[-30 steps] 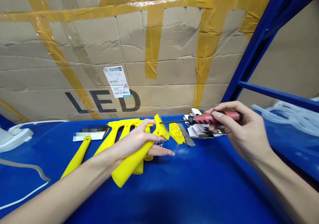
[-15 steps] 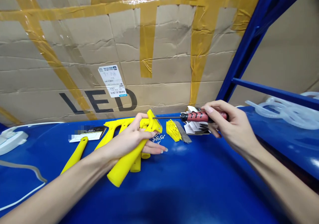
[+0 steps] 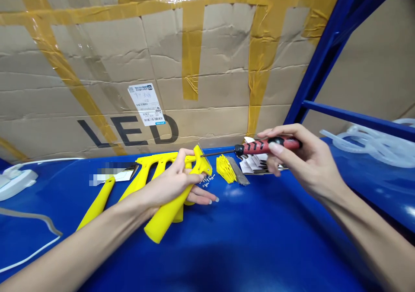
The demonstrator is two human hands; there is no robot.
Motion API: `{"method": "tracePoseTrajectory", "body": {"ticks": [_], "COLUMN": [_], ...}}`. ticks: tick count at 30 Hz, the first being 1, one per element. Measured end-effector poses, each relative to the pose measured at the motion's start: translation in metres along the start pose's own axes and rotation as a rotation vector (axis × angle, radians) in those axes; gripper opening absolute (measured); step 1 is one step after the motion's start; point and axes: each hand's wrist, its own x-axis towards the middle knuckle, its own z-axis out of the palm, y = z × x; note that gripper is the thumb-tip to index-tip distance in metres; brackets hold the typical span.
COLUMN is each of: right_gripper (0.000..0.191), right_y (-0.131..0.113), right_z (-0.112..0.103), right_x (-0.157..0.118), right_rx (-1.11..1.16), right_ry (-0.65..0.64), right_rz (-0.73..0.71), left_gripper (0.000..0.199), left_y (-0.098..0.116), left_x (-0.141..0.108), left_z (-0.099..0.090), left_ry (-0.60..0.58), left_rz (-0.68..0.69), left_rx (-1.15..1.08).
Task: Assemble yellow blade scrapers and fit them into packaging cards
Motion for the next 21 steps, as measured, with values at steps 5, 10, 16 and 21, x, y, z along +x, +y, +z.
{"method": "tracePoseTrajectory", "body": {"ticks": [5,10,16,21], "right_gripper": [0.01,0.008,0.02,0.026], "right_y": [-0.002,-0.001,-0.001,-0.002], "right_z": [-0.002,-0.011,-0.003,-0.001], "right_x": [-0.002,-0.002,-0.001,-0.002], "right_rx": [-0.062,-0.082,0.011,0.046], "right_ry": [-0.025,-0.101,0.02,-0.026], "right_rz": [-0.033,-0.139,0.039,-0.031], "left_gripper": [0.055,0.05,0.052,0.053], "left_y": [0.004,0.009,0.004,0.004], "left_x": [-0.004,-0.007,-0.004,-0.004], "left_z": [0.002,0.004,0.007,0.004], "left_ry": [0.041,0.031,0.019,0.019], "left_rz": [0.015,-0.007,-0.031,-0.021], "left_rx": [0.042,0.065,0.057,0.049]}}
